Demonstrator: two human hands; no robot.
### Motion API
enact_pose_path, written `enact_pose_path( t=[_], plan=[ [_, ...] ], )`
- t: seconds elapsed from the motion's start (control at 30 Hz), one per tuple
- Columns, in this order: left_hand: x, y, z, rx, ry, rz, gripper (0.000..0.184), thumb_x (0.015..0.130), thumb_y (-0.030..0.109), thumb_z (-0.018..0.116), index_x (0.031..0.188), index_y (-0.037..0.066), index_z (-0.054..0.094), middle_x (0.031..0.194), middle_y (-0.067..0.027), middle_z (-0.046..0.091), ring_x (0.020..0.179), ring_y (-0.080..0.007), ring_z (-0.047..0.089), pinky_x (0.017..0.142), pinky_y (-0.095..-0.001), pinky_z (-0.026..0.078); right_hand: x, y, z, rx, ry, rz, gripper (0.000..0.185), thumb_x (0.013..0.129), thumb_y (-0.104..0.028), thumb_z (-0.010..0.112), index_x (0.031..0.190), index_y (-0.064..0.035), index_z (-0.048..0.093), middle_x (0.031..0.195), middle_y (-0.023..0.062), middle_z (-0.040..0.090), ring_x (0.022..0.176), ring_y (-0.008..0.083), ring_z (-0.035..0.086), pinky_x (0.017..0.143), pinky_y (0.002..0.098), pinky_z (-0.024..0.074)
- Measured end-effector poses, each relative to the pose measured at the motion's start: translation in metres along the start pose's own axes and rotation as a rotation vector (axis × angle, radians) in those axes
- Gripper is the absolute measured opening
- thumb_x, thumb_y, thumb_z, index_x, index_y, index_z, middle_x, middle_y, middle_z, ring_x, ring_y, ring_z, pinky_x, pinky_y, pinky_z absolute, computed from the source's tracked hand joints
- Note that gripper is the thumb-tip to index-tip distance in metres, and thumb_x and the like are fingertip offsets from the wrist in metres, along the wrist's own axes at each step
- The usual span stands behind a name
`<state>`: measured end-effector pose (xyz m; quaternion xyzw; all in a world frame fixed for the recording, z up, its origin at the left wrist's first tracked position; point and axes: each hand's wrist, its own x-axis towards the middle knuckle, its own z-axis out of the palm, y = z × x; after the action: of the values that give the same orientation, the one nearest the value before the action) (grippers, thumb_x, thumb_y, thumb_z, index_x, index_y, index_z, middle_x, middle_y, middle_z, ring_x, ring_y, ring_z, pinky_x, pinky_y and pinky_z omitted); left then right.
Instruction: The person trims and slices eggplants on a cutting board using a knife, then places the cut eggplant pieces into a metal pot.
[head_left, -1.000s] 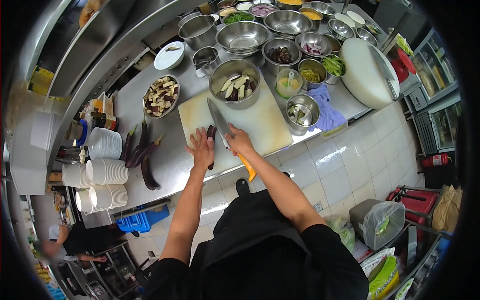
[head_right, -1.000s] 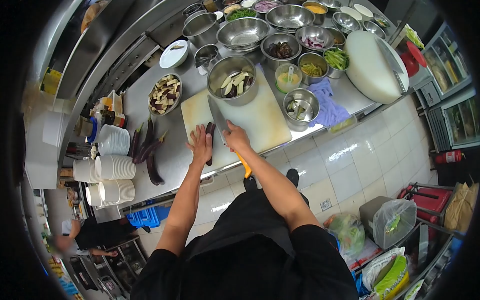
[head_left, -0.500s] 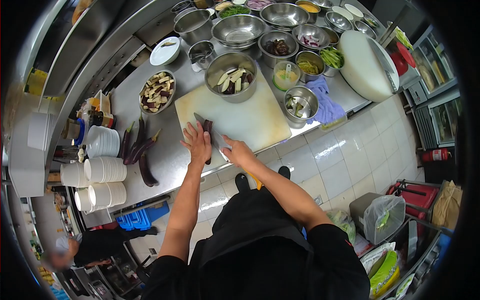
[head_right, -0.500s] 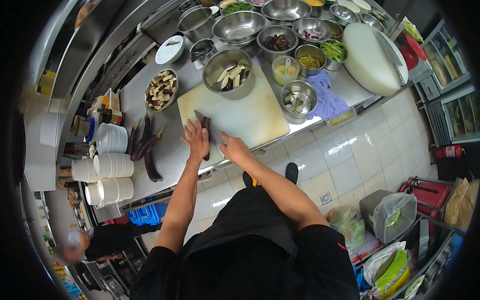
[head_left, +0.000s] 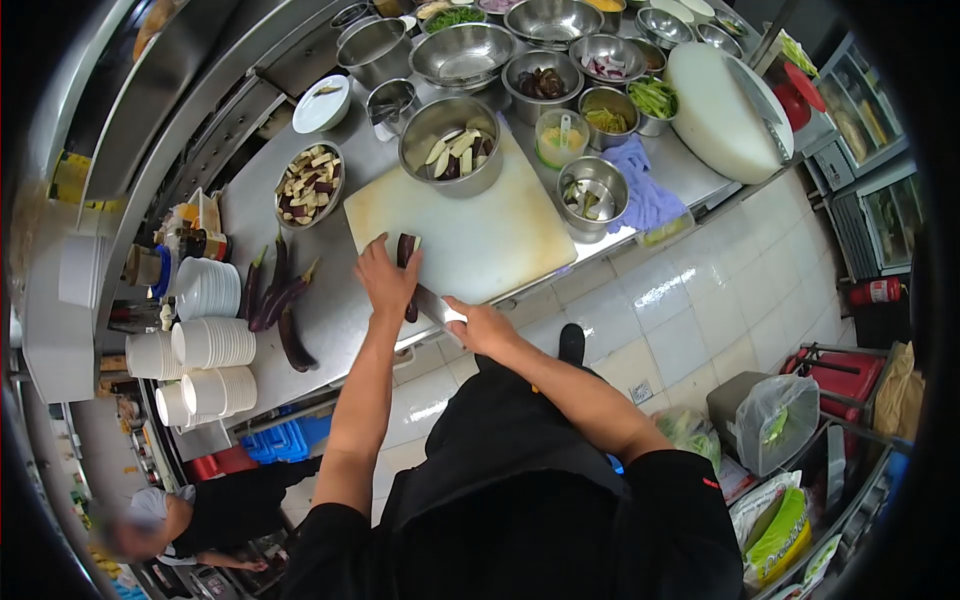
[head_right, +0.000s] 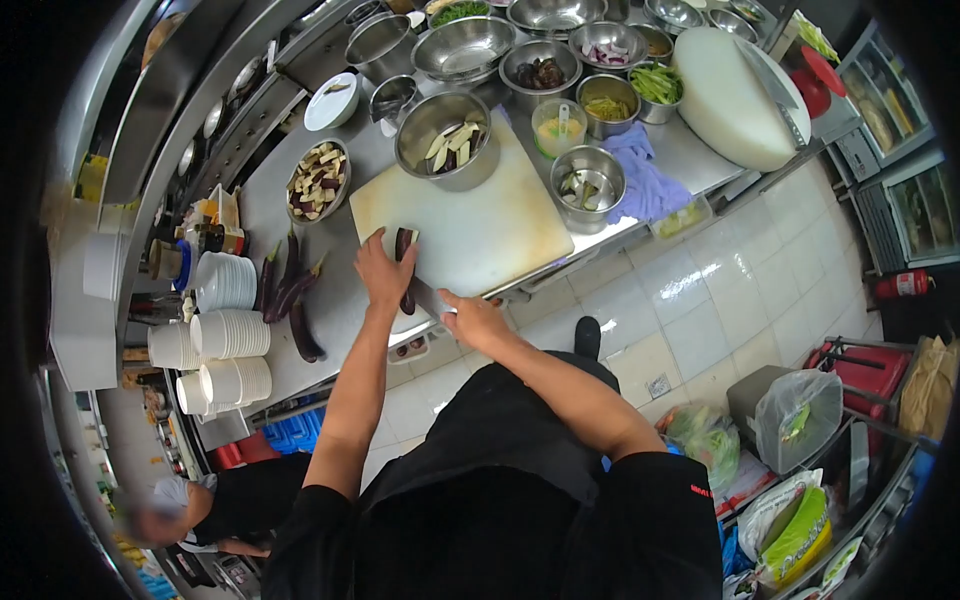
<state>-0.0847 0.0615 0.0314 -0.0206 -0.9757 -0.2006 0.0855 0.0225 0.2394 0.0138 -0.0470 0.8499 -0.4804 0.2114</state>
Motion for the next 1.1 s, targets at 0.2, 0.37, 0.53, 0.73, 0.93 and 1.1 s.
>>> enact_pose_path(
  t=[0.2, 0.37, 0.53, 0.73, 0.93, 1.1],
  plan=[
    [0.038, 0.002, 0.002, 0.044, -0.218, -0.09, 0.042, 0.058, 0.022, 0.086, 0.087, -0.001, 0.067, 0.084, -0.0182, 0.07, 0.078, -0.0346, 0.069, 0.073, -0.0414, 0.055, -0.001, -0.004, -0.007, 0.034, -0.139, 0.116, 0.052, 0.094, -0.03, 0.06, 0.144, -0.0192, 0.049, 0.101, 0.0214, 0.07, 0.097, 0.0399, 0.066, 0.084, 0.0508, 0.0529],
    [0.039, -0.003, 0.003, 0.035, -0.208, -0.148, 0.04, 0.057, 0.023, 0.087, 0.085, 0.0, 0.068, 0.08, -0.0183, 0.071, 0.077, -0.0347, 0.07, 0.075, -0.0411, 0.056, -0.035, 0.015, -0.003, -0.161, -0.078, -0.048, 0.054, 0.094, -0.03, 0.06, 0.145, -0.0214, 0.047, 0.099, 0.0226, 0.069, 0.092, 0.0413, 0.066, 0.083, 0.0511, 0.0527],
    [0.045, -0.021, 0.006, 0.017, -0.229, -0.178, 0.04, 0.059, 0.025, 0.087, 0.087, 0.001, 0.072, 0.083, -0.0166, 0.073, 0.077, -0.0308, 0.071, 0.074, -0.0385, 0.056, -0.096, 0.014, -0.057, -0.25, -0.319, -0.062, 0.053, 0.095, -0.03, 0.059, 0.146, -0.0245, 0.046, 0.097, 0.0254, 0.068, 0.092, 0.0421, 0.066, 0.082, 0.0517, 0.0526],
    [0.032, -0.038, -0.004, -0.313, -0.344, -0.271, 0.037, 0.071, 0.025, 0.081, 0.099, 0.002, 0.076, 0.084, -0.0117, 0.075, 0.073, -0.0176, 0.07, 0.07, -0.0308, 0.054, -0.072, 0.021, -0.086, -0.151, 0.025, 0.08, 0.051, 0.094, -0.032, 0.059, 0.144, -0.0232, 0.049, 0.096, 0.025, 0.069, 0.094, 0.0431, 0.065, 0.084, 0.0507, 0.052],
    [0.011, -0.033, 0.01, -0.411, -0.043, -0.231, 0.032, 0.078, 0.015, 0.076, 0.105, -0.002, 0.074, 0.087, -0.0135, 0.075, 0.075, -0.0177, 0.07, 0.074, -0.0302, 0.054, 0.049, 0.022, -0.04, 0.008, 0.308, -0.04, 0.054, 0.093, -0.03, 0.058, 0.144, -0.0178, 0.048, 0.092, 0.0214, 0.07, 0.089, 0.0406, 0.067, 0.082, 0.0485, 0.0526],
    [0.005, -0.044, 0.033, -0.425, 0.016, -0.242, 0.031, 0.08, 0.014, 0.076, 0.105, -0.003, 0.073, 0.089, -0.0168, 0.075, 0.08, -0.022, 0.072, 0.078, -0.032, 0.056, 0.093, -0.016, -0.039, 0.214, 0.207, 0.159, 0.058, 0.095, -0.027, 0.06, 0.15, -0.0186, 0.043, 0.071, 0.0106, 0.068, 0.046, 0.0158, 0.059, 0.043, 0.0344, 0.0492]
  ],
)
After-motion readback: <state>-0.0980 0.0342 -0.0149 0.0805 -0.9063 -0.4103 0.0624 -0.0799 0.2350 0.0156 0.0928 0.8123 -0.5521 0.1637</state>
